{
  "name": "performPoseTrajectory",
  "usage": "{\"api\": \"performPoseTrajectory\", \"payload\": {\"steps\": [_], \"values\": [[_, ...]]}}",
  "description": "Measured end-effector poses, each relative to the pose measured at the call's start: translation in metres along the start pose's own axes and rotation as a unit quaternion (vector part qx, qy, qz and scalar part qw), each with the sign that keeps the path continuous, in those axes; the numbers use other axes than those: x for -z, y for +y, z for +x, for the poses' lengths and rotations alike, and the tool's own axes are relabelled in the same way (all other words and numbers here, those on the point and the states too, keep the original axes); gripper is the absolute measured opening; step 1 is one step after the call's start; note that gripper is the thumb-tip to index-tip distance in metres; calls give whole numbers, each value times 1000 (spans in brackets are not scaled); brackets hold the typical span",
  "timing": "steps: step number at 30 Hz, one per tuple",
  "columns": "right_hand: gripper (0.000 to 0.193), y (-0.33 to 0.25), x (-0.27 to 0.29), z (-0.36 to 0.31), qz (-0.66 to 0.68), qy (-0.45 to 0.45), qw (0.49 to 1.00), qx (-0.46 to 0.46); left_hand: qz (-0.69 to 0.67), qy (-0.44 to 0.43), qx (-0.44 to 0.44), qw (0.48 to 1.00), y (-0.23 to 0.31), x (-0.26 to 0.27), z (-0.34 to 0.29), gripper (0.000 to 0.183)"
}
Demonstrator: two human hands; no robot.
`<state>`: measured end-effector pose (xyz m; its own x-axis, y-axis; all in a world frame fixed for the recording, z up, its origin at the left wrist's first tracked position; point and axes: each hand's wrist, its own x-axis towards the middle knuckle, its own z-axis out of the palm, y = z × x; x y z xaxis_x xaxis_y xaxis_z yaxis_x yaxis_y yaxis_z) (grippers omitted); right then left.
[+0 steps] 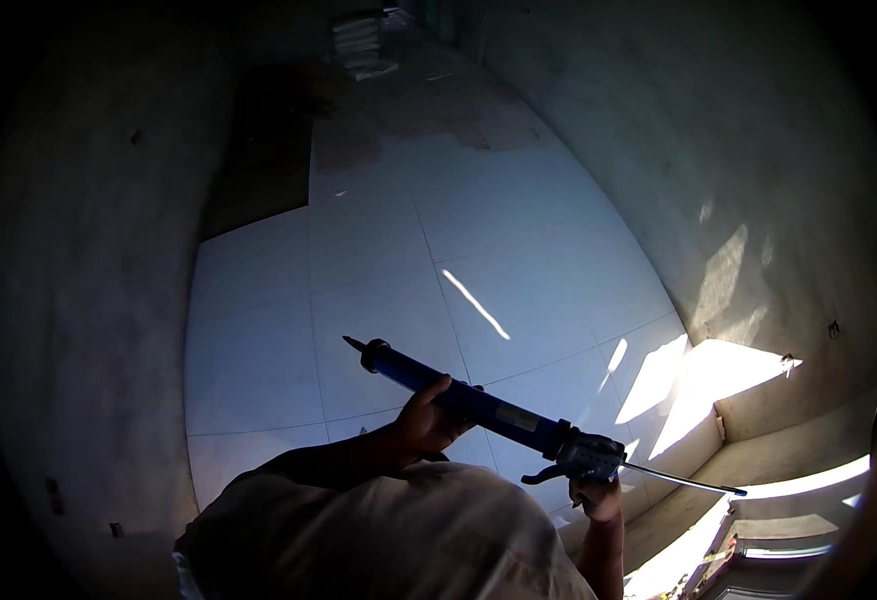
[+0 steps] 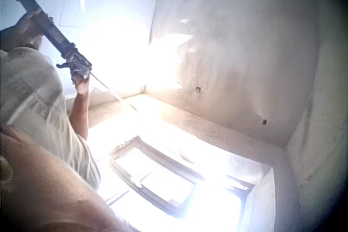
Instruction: The person uses a caulking gun to apply sealant along the top and side edges of a large window frame. After finishing the window, the person walks through a construction room and ascends a concrete staircase while carrying the tool.
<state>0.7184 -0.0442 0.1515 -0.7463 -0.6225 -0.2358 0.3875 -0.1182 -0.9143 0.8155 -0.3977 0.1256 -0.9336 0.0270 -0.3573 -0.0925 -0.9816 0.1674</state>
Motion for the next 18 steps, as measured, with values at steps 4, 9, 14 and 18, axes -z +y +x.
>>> {"api": "performPoseTrajectory", "payload": {"steps": [4, 9, 14, 18], "values": [[27, 9, 12, 26, -105, -45, 993, -11, -14, -16, 4, 1000, 6, -7, -7, 50], [27, 35, 36, 57, -159, -36, 986, 16, 20, -67, 13, 997, 22, -8, 24, 50], [38, 22, 53, 110, -243, -90, 965, 48, 18, -17, -16, 1000, 35, -13, 60, 49], [39, 11, 74, 156, -237, -163, 945, 154, 9, 44, -81, 996, 27, -21, 67, 50]]}}
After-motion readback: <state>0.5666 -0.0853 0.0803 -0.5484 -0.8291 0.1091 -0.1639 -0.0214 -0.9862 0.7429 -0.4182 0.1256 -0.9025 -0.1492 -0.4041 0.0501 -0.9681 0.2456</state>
